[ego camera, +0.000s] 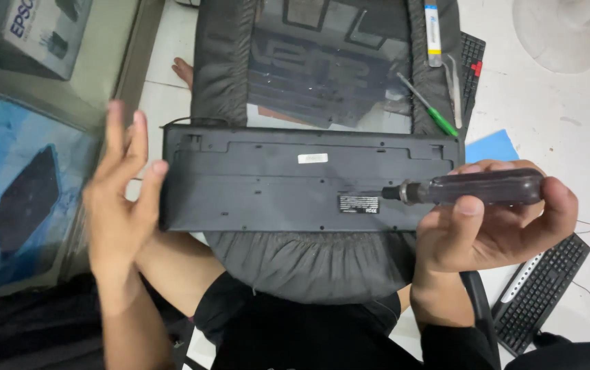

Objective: Disassembling a computer keyboard by removing screws from the back panel using a screwdriver

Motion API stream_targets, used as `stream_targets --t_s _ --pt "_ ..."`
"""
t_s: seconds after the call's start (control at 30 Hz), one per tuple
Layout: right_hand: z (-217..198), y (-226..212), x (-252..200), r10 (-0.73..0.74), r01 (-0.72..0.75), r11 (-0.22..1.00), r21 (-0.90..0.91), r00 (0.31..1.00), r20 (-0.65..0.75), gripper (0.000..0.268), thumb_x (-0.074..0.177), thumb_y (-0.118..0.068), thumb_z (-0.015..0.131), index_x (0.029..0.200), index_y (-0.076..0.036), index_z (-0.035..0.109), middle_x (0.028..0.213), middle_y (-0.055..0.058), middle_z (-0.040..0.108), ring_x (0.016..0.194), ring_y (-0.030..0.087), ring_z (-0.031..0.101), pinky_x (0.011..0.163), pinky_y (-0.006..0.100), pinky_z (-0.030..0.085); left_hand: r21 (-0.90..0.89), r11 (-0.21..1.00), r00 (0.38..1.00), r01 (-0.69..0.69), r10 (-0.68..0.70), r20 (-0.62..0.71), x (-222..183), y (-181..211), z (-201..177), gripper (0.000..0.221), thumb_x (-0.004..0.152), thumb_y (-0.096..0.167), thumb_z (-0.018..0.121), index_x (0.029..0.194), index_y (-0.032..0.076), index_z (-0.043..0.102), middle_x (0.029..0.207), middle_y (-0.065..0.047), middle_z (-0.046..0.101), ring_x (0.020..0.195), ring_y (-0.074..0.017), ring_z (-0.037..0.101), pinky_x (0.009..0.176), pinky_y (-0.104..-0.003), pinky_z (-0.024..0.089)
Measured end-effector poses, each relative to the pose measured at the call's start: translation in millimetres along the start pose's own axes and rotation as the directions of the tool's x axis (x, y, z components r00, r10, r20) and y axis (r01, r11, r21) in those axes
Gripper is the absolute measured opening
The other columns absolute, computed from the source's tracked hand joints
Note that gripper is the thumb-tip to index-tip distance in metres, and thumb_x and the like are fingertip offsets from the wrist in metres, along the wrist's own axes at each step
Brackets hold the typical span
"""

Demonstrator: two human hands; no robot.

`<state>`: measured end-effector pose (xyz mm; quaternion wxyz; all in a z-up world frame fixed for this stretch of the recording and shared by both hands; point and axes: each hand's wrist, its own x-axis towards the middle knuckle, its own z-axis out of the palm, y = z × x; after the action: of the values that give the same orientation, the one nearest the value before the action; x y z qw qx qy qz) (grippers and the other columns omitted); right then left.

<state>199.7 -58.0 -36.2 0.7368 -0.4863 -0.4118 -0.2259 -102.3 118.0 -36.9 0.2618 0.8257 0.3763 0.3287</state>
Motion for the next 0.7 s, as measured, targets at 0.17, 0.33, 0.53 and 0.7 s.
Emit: stream_targets --t_s 0.17,0.33,0.53,0.7 --pt "20 -14 2 -0.061 0.047 0.993 0.107 0.99 0.126 0.046 0.094 -0.012 0.064 0.134 -0.014 0.043 0.107 0.02 0.04 0.09 0.033 0.044 0.059 0.049 0.049 -0.108 0.987 0.993 0.116 -0.115 0.008 -42 -18 22 0.069 0.109 0.03 0.049 0.164 0.004 0.015 0.168 -0.021 0.029 0.153 -0.0323 0.037 0.123 -0.04 0.034" --pt "43 -23 11 -0.148 0.092 0.975 0.2 0.945 0.291 0.049 0.091 -0.006 0.067 0.133 -0.015 0.043 0.107 0.024 0.046 0.081 0.034 0.052 0.061 0.047 0.057 -0.231 0.95 0.977 0.21 -0.199 0.071 -55 -15 35 0.062 0.11 0.034 0.04 0.162 0.008 0.019 0.168 -0.02 0.031 0.157 -0.0311 0.029 0.128 -0.039 0.025" --pt "72 -8 5 -0.06 -0.021 0.971 0.237 0.942 0.33 0.052 0.097 -0.009 0.066 0.145 -0.01 0.045 0.133 0.014 0.044 0.102 0.034 0.052 0.077 0.049 0.058 -0.249 0.91 0.942 0.333 -0.31 0.128 -69 -3 28 0.066 0.105 0.035 0.045 0.162 0.013 0.021 0.167 -0.012 0.036 0.149 -0.0289 0.046 0.115 -0.039 0.04" --pt "84 33 -19 0.163 -0.195 0.909 0.369 0.98 0.115 0.052 0.107 -0.012 0.073 0.154 -0.02 0.05 0.14 0.015 0.058 0.127 0.034 0.063 0.084 0.058 0.059 -0.384 0.876 0.954 0.291 -0.237 0.184 -72 0 20 0.067 0.107 0.036 0.041 0.162 0.007 0.017 0.17 -0.015 0.025 0.157 -0.0267 0.03 0.125 -0.035 0.029"
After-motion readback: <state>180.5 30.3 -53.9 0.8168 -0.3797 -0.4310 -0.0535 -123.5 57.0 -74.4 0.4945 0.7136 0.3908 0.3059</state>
